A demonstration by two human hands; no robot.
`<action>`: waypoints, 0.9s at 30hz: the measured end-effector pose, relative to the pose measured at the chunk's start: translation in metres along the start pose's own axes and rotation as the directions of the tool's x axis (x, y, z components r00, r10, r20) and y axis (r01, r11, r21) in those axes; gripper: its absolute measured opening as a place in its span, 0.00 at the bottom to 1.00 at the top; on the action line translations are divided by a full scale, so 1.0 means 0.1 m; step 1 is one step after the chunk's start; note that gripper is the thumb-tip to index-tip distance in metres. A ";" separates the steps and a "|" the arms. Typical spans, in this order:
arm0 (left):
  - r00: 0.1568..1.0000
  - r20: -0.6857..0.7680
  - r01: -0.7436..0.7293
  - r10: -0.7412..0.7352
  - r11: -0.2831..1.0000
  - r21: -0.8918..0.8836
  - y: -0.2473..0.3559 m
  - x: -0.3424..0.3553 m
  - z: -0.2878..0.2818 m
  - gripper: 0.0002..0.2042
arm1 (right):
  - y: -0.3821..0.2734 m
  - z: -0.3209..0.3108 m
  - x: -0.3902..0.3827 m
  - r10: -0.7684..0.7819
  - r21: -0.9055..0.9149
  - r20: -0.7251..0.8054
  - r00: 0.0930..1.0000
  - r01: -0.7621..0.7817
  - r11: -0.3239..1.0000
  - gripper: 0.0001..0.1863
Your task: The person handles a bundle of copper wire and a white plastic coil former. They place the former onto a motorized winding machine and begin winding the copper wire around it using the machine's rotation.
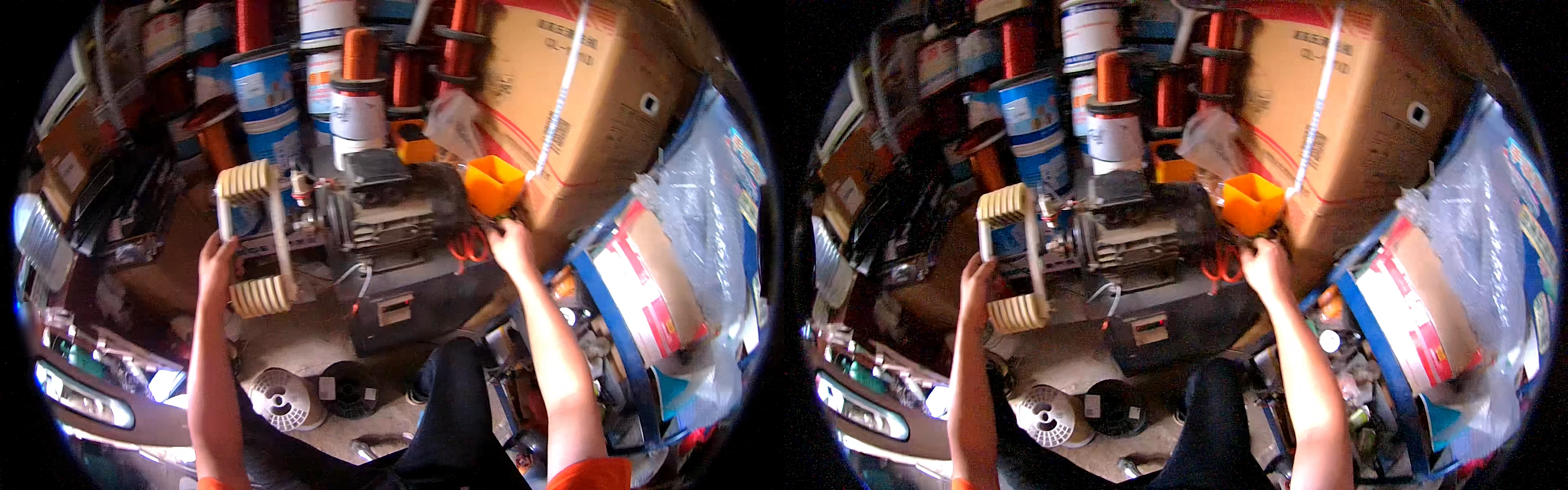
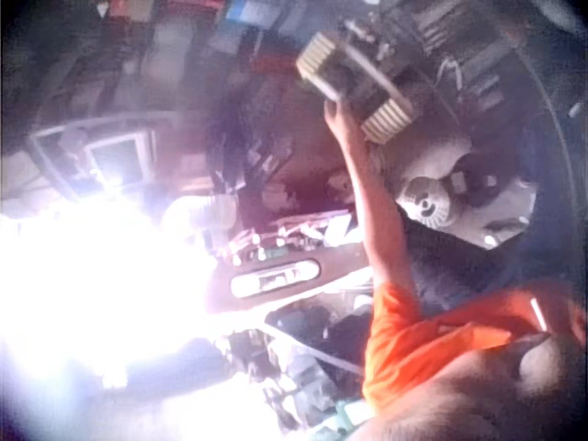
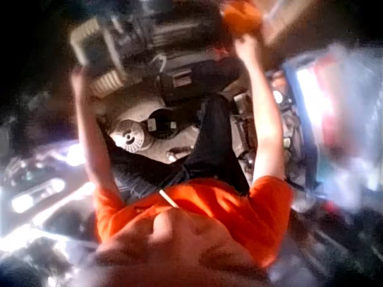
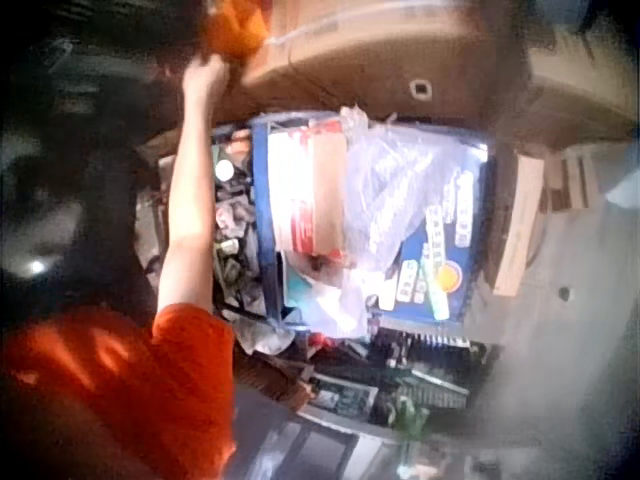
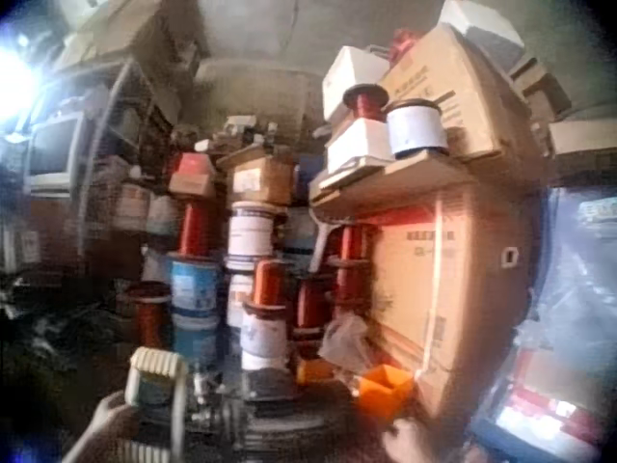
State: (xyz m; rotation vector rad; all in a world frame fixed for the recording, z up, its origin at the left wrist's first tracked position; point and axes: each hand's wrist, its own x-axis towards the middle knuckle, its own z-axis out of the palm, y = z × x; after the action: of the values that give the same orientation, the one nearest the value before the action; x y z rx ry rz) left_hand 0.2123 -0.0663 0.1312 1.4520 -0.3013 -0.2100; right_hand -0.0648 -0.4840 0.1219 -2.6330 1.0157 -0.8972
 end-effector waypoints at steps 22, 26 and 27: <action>0.938 0.303 0.251 -0.168 0.933 -0.259 -0.02 0.15 -0.18 0.19 | 0.08 -0.62 -0.21 0.059 0.311 -0.157 0.986 -0.007 0.951 0.05; 0.944 0.329 0.089 0.029 0.938 -0.336 -0.30 0.09 -0.29 0.25 | -1.27 -1.09 -0.41 -0.073 0.688 -0.089 0.993 0.114 0.716 0.05; 0.937 0.343 0.029 0.071 0.960 -0.278 -0.28 0.04 -0.31 0.31 | -1.67 -1.10 -0.46 -0.134 0.669 -0.026 0.991 0.117 0.734 0.05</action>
State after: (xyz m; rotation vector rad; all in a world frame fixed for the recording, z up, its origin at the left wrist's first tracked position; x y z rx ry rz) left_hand 0.2272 -0.0418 0.1006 1.1252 -0.5555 -0.4781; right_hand -0.0655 -0.3232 0.2495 -2.0857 0.3802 -1.0157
